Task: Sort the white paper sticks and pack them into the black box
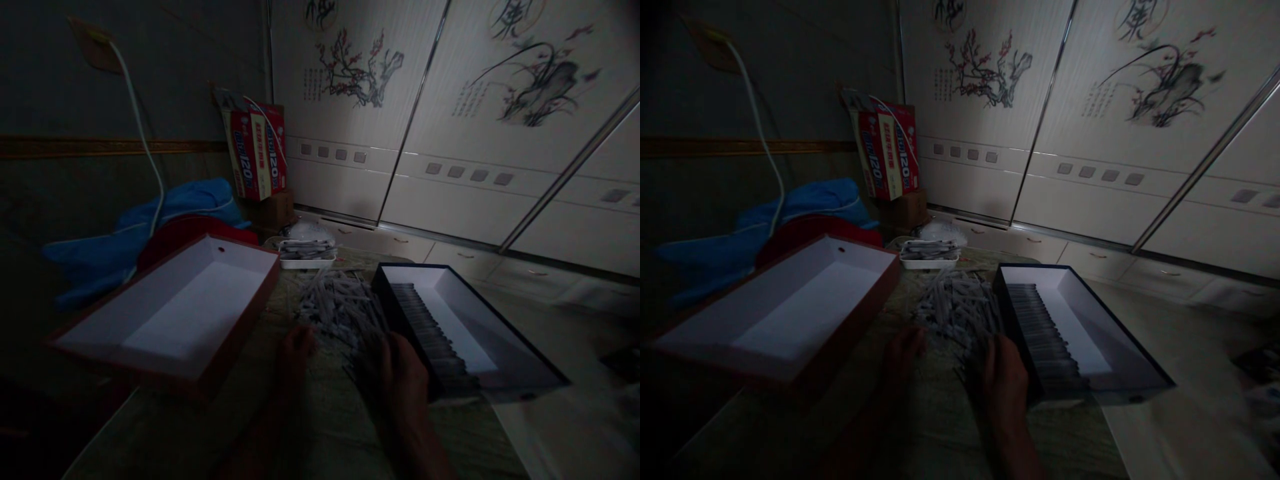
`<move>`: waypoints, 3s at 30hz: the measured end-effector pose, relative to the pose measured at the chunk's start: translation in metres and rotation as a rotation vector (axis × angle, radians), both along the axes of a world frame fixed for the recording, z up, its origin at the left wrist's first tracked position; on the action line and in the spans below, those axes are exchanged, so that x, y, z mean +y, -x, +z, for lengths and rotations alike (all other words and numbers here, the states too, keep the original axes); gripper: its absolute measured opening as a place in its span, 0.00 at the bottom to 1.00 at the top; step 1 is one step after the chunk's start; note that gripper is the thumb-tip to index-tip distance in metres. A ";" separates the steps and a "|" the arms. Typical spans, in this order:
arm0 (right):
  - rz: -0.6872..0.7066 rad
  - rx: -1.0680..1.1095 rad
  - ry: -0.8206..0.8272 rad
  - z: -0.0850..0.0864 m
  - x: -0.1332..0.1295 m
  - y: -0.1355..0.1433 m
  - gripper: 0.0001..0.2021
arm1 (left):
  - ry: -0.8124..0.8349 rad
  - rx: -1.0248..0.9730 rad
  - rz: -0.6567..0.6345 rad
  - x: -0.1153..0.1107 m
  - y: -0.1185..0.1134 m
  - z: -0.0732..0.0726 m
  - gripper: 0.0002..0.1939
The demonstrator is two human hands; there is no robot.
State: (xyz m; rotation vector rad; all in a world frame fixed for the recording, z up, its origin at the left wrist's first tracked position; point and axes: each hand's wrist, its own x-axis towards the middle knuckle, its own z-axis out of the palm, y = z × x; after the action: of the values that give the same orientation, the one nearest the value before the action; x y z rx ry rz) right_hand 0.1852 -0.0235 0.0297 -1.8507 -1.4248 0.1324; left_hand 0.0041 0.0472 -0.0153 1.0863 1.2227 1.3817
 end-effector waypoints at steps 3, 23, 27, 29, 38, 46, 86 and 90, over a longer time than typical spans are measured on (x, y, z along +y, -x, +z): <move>0.076 0.422 -0.040 -0.006 -0.003 0.009 0.19 | 0.003 -0.025 -0.073 -0.003 -0.003 0.003 0.09; 0.172 0.760 -0.005 -0.040 -0.009 0.034 0.17 | -0.563 0.721 -0.031 -0.019 -0.011 0.005 0.20; 0.207 0.750 0.005 -0.026 -0.010 0.028 0.18 | -0.529 0.751 -0.063 -0.019 -0.012 0.000 0.11; 0.161 0.685 -0.008 -0.018 -0.009 0.020 0.18 | -0.433 0.619 -0.053 -0.016 -0.011 -0.002 0.08; 0.291 -0.124 0.442 -0.019 -0.015 0.009 0.08 | 0.061 -0.120 -0.007 -0.005 -0.007 0.003 0.11; 0.172 -0.404 0.536 -0.017 -0.017 0.024 0.13 | 0.089 -0.222 0.008 -0.006 -0.008 0.007 0.12; 0.148 0.693 -0.127 -0.006 -0.004 0.048 0.07 | 0.358 -0.748 -0.099 -0.018 -0.016 0.013 0.03; 0.224 0.551 -0.093 -0.007 -0.003 0.050 0.08 | 0.380 -0.801 -0.121 -0.018 -0.017 0.015 0.05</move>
State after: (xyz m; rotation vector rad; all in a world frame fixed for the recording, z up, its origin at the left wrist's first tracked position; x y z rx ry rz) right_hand 0.1348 -0.0270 0.0227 -1.4226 -1.2114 0.6267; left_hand 0.0210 0.0296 -0.0007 0.2698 0.7542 1.2338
